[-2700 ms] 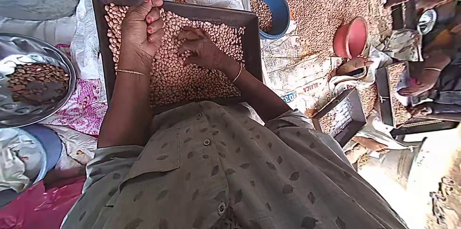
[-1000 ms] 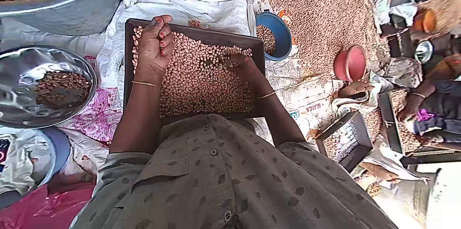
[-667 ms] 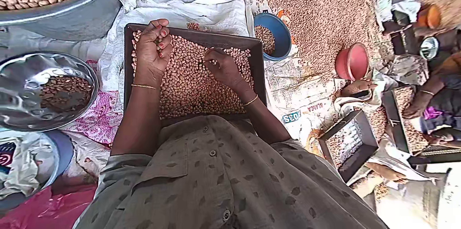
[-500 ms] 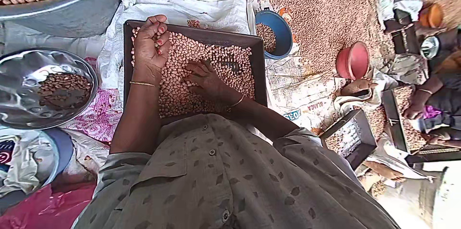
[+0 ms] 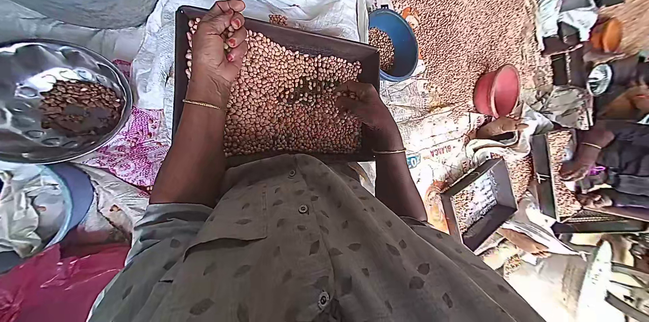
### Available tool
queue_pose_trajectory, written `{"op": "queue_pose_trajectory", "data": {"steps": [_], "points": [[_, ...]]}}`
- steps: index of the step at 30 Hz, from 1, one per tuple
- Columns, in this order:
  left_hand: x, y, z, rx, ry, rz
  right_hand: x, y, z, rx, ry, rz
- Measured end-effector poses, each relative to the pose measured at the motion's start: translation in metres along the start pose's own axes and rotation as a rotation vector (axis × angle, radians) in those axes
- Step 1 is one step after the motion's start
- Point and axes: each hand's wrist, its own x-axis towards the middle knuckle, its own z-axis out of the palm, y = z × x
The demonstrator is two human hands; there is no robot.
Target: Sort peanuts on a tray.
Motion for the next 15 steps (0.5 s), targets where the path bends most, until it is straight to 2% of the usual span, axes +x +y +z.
{"op": "queue_pose_trajectory", "data": {"steps": [2,3,6,9,11,15], "points": [[0.000,0.000,0.000,0.010,0.009,-0.001,0.012,-0.010,0.007,-0.268,0.017,0.030],[0.000,0.000,0.000,0.014,0.009,-0.002,0.018,-0.017,0.015,-0.318,0.032,-0.005],[0.002,-0.001,-0.002,-0.005,0.007,0.001,0.038,-0.039,0.053,-0.213,0.043,-0.222],[0.002,-0.002,-0.002,-0.006,0.001,-0.006,0.053,-0.052,0.092,-0.307,0.012,-0.221],[0.001,-0.001,0.000,0.006,0.013,-0.010,0.055,-0.054,0.111,-0.441,0.087,-0.218],[-0.001,0.001,0.002,-0.002,-0.001,-0.001,0.052,-0.052,0.118,-0.502,0.116,-0.254]]}}
